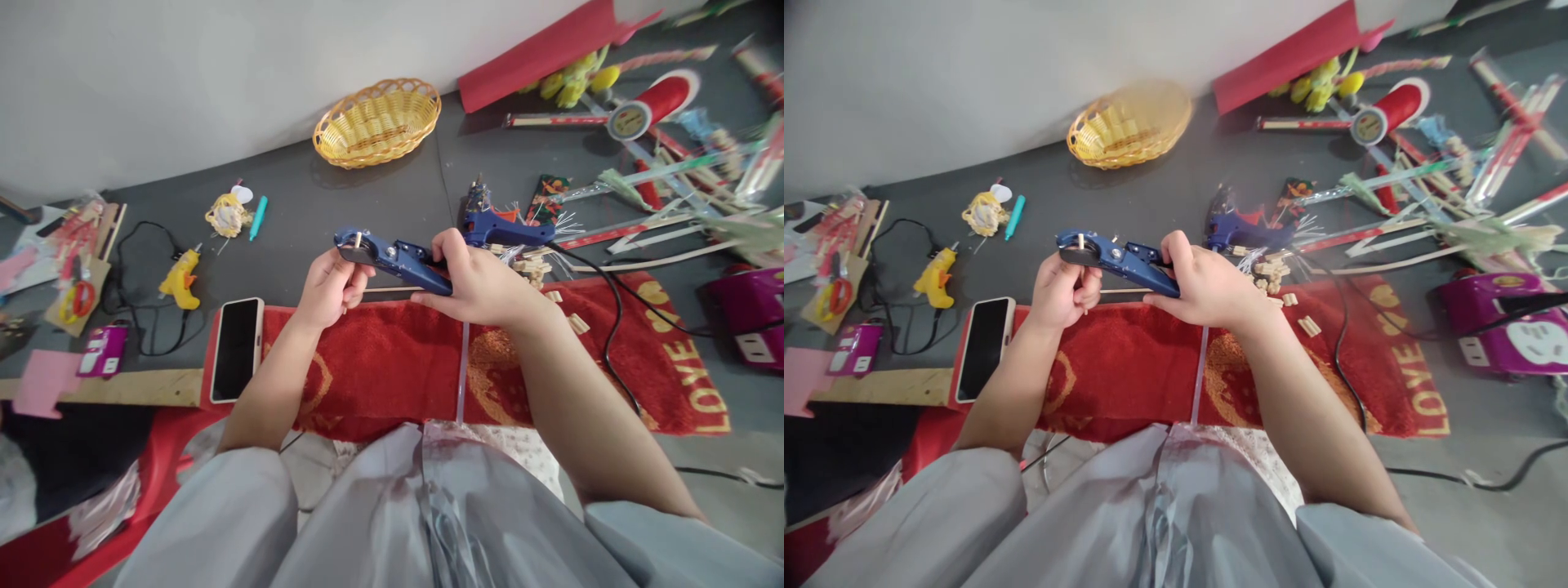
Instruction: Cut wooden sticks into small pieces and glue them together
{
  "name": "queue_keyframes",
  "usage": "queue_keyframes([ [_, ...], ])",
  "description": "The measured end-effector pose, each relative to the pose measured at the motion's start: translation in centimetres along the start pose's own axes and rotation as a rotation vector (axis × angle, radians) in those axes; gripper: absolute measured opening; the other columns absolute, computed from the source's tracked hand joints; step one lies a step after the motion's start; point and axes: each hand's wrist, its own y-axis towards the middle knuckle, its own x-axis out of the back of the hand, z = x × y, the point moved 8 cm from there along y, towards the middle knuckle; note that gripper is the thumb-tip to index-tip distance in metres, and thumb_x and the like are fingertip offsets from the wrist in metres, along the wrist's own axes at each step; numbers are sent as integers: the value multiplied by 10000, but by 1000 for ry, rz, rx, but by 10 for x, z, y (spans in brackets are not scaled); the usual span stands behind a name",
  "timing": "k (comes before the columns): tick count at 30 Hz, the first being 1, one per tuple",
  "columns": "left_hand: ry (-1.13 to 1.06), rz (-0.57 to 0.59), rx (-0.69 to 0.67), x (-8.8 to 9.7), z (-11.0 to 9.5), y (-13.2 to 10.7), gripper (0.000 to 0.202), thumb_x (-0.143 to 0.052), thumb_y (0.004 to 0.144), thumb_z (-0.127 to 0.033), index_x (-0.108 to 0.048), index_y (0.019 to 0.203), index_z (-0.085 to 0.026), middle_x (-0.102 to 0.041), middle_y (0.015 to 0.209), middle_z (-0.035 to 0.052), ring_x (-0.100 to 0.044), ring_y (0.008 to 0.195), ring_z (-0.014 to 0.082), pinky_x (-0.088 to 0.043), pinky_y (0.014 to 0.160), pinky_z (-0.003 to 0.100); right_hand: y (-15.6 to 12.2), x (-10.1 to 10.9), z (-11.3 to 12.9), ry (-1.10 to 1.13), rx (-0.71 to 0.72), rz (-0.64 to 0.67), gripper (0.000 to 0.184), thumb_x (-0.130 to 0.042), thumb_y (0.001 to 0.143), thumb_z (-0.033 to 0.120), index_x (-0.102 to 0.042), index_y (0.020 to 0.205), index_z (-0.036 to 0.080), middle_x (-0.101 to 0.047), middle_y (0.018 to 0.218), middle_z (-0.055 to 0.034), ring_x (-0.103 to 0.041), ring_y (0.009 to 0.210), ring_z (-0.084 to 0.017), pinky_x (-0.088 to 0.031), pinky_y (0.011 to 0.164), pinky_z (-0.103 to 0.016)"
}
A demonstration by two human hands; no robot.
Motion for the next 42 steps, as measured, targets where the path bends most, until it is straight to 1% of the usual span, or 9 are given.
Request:
queue_keyframes([
  [7,39,13,-19,3,0,-1,335,-632,792,-529,-622,784,-194,-337,422,-87,-236,323,23,-202,314,170,0,0,-2,-9,-21,1,481,-654,754,510,-378,1001,203,-550,817,-28,-523,617,-166,-405,563,-304],
  [11,76,20,-15,3,0,-2,333,-593,823,-518,-620,780,-189,-333,428,-84,-243,329,25,-214,322,173,0,1,-2,3,-13,-9,484,-643,759,524,-383,1009,201,-553,820,-27,-522,611,-159,-398,555,-297],
  [16,80,34,-48,3,-2,-1,331,-602,827,-515,-628,781,-188,-340,436,-82,-248,341,25,-207,328,172,-1,1,-3,12,-21,-8,470,-645,753,505,-386,997,200,-551,820,-27,-508,587,-149,-374,539,-288],
  [20,153,34,-50,7,0,0,347,-571,853,-515,-646,805,-179,-354,457,-73,-241,348,21,-191,332,176,-1,3,-4,-16,-47,-9,443,-637,756,501,-392,979,207,-540,792,-16,-498,566,-151,-362,529,-284],
  [24,202,23,-32,10,0,0,358,-562,852,-524,-633,802,-176,-351,466,-73,-228,346,21,-170,327,178,-1,3,-5,-42,-76,10,420,-640,754,485,-398,956,207,-531,755,-9,-490,547,-155,-352,518,-278],
  [28,209,12,-24,9,-2,1,372,-592,824,-542,-609,773,-173,-379,482,-67,-229,346,18,-166,319,179,-1,3,-4,-54,-79,10,400,-628,763,482,-401,949,210,-534,742,-11,-488,543,-159,-344,511,-270],
  [33,191,22,-4,8,-2,0,394,-602,810,-567,-598,761,-176,-308,455,-87,-207,345,20,-154,321,177,0,1,-4,-56,-100,36,387,-606,778,480,-401,952,202,-551,733,-21,-483,535,-157,-342,510,-266],
  [39,165,42,-3,8,-1,1,384,-579,838,-553,-593,752,-179,-279,455,-90,-187,349,19,-136,327,175,1,-2,2,-75,-94,63,328,-552,802,443,-413,969,197,-585,737,-33,-457,511,-146,-318,511,-261],
  [42,160,50,-13,7,-3,0,383,-576,843,-549,-592,751,-177,-273,453,-91,-187,351,20,-135,330,178,0,-3,3,-104,-97,72,306,-528,809,427,-426,974,191,-587,703,-32,-447,495,-148,-298,504,-260],
])
